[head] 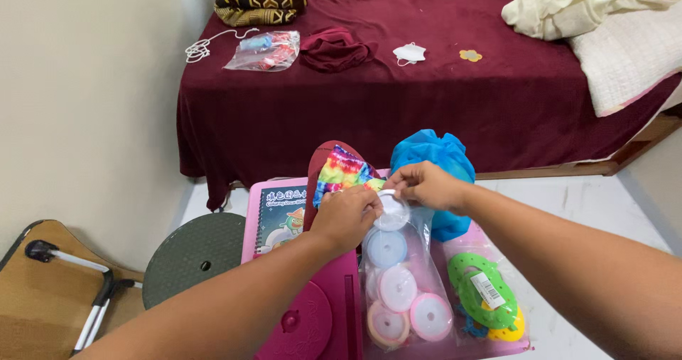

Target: The person organizes craft supplies on a white desk. They place a small green crocheted item on a shelf, then handle a brown crocheted piece and a pink crocheted item. They pick up a plastic bag containing colorful plastic rings, move to a pink side table, and place the bag there. They return to the desk, pick up a pink plastic ring, and place it on the side table. They repeat this with a white plastic ring, then place a green plastic ring on the side table. Finally, they pick up a white plastic ring, use scissors to cut a small piece off, and place it on the side table.

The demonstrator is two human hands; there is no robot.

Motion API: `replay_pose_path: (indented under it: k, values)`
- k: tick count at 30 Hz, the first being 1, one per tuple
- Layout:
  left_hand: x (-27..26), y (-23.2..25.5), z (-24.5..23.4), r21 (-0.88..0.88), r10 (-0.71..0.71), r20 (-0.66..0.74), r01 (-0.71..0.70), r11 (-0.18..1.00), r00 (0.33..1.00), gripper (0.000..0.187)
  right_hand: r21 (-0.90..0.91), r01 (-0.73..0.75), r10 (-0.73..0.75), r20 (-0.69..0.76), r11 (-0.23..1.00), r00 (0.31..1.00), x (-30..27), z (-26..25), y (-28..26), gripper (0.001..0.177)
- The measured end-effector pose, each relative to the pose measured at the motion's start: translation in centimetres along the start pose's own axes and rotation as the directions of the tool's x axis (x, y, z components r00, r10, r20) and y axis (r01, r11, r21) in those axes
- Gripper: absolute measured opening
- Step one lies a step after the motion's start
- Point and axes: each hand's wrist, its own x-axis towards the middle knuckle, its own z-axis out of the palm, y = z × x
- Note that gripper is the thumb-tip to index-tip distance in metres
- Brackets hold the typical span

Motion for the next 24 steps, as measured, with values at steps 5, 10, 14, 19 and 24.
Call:
replay_pose_path:
  k: [5, 10, 14, 19, 24]
  values:
    - [0.2, -0.2, -0.3, -0.052, 0.056, -0.064, -0.059, 0.997, 0.996, 0.010, 0.065, -0.050, 0.048, 0.031, 0.997, 0.998, 0.0, -0.8, -1.0, 0.025]
    - [0.1, -0.1, -0.5, -0.091, 0.113, -0.107, -0.123, 0.988, 0.988, 0.008, -0.066, -0.053, 0.069, 0.252, 0.996, 0.965, -0.7, -1.2, -2.2, 0.029]
    - [-0.1, 0.5, -0.4, -0.162, 0.107, -0.116, -0.125, 0.979, 0.987, 0.009, -0.190, -0.027, 0.086, 0.311, 0.981, 0.947, -1.0, -1.5, -3.1, 0.028]
    - [0.4, 1.3, -0.8, -0.153, 0.133, -0.113, -0.150, 0.977, 0.985, 0.009, -0.088, 0.001, 0.010, 0.128, 0.996, 0.992, -1.8, -2.7, -4.2, 0.018]
    - [0.5, 1.8, -1.0, -0.099, 0.170, -0.042, -0.173, 0.980, 0.985, 0.009, -0.220, 0.025, 0.034, 0.261, 0.975, 0.965, -3.0, -3.4, -4.8, 0.023]
